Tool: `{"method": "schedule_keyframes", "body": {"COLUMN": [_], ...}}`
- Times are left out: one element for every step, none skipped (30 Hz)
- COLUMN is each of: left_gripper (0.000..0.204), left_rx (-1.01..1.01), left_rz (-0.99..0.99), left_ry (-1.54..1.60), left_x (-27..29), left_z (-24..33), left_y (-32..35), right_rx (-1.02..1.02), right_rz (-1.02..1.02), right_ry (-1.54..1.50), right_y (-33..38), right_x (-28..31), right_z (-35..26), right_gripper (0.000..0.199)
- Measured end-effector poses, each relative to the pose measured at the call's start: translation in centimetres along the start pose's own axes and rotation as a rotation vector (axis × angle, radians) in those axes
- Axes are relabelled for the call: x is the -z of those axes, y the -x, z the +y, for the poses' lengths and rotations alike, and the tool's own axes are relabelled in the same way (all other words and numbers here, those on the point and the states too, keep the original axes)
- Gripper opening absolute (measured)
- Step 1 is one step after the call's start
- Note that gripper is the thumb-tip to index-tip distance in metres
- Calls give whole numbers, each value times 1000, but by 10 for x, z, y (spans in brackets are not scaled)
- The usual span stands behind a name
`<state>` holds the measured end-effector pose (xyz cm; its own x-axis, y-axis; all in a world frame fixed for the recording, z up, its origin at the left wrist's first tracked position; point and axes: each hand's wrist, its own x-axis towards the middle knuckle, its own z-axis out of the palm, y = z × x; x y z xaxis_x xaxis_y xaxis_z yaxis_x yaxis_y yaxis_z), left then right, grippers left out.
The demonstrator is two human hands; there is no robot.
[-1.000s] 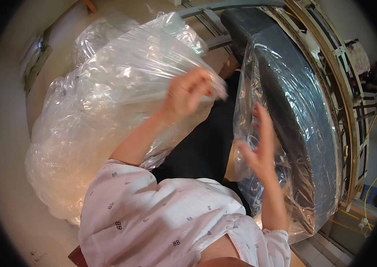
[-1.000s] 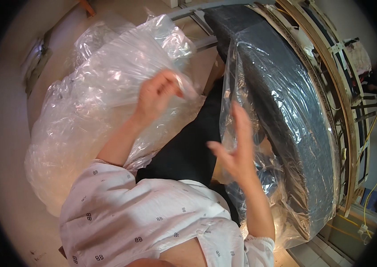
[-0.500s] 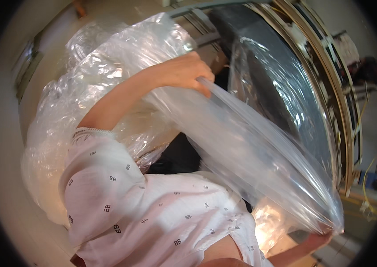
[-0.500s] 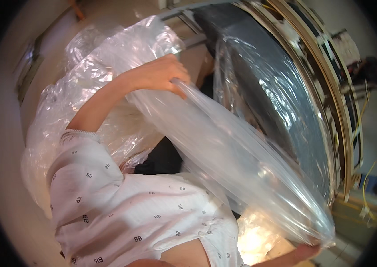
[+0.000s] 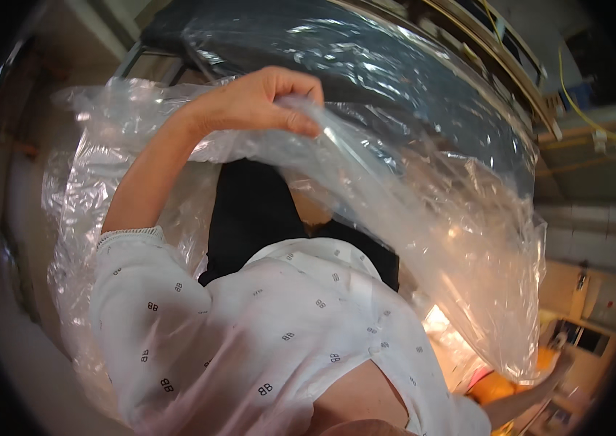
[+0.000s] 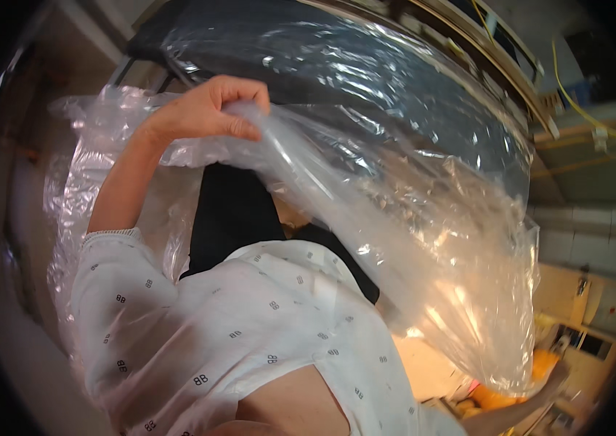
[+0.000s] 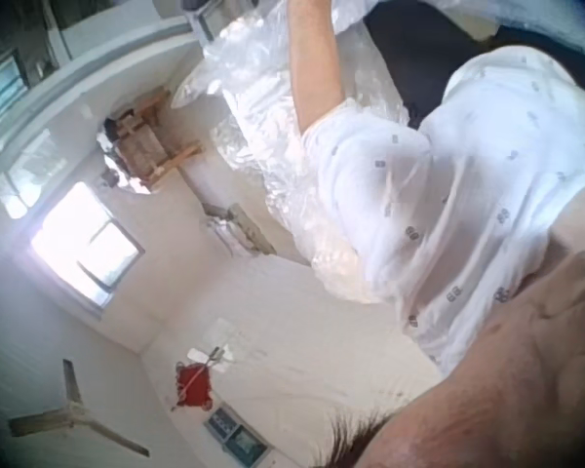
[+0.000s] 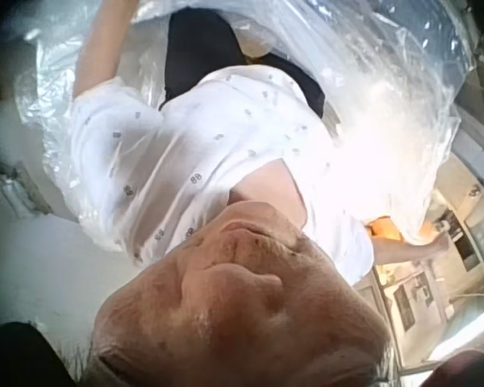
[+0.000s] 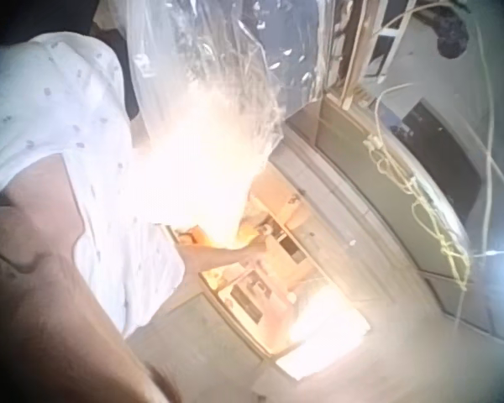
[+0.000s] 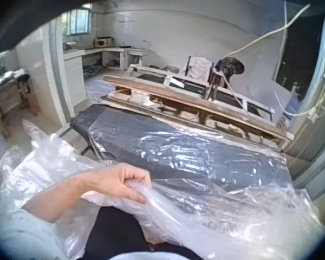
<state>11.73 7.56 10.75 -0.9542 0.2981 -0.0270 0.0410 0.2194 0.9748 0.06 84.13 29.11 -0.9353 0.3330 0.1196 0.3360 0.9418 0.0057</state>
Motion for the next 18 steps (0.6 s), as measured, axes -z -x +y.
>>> {"method": "schedule_keyframes", "body": {"left_gripper": [18, 18, 16, 16, 15, 15, 15, 15, 15, 15, 15, 15, 12, 12, 11, 11, 12, 15], "left_rx": [-52, -48, -95, -149, -158, -155, -152, -186, -196, -204, -186, -169, -101, -84, 9, 97, 168, 241], "left_rz": [41, 8, 66, 123, 103, 76, 191, 274, 271, 261, 226, 189, 173, 203, 142, 74, 70, 64], "left_ry": [-33, -39, -134, -235, -219, -239, -262, -266, -270, -286, -299, -309, -414, -433, -379, -317, -349, -379], "left_x": [-11, -23, -31, -42, -53, -65, -72, -80, -89, -96, -98, -97, -89, -77, -62, -48, -30, -10], "left_z": [12, 23, 31, 43, 54, 61, 63, 67, 75, 82, 85, 88, 92, 88, 81, 75, 78, 79], "left_y": [-11, -22, -39, -57, -73, -85, -84, -87, -92, -95, -93, -90, -83, -73, -59, -45, -31, -17], "right_rx": [-58, -108, 238, 322, 510, 735, 950, 1015, 957, 909, 931, 826, 718, 688, 660, 668, 666, 590], "right_rz": [-50, -102, 101, -32, -90, -257, -394, -556, -625, -695, -704, -935, -1162, -1014, -861, -682, -499, -445], "right_ry": [22, 35, -442, -659, -820, -947, -1041, -1171, -1267, -1368, -1389, -1339, -1268, -1277, -1278, -1226, -1175, -1171], "right_y": [6, 27, 49, 56, 85, 114, 122, 136, 158, 169, 165, 159, 153, 146, 137, 124, 108, 92], "right_x": [1, -1, -24, -40, -55, -60, -77, -85, -98, -106, -105, -101, -101, -106, -110, -121, -131, -138], "right_z": [18, 18, -53, -106, -182, -253, -307, -341, -366, -381, -385, -387, -388, -383, -370, -354, -337, -320], "right_gripper": [41, 41, 38, 37, 38, 43, 48, 51, 48, 45, 45, 36, 28, 21, 13, 12, 10, 10]}}
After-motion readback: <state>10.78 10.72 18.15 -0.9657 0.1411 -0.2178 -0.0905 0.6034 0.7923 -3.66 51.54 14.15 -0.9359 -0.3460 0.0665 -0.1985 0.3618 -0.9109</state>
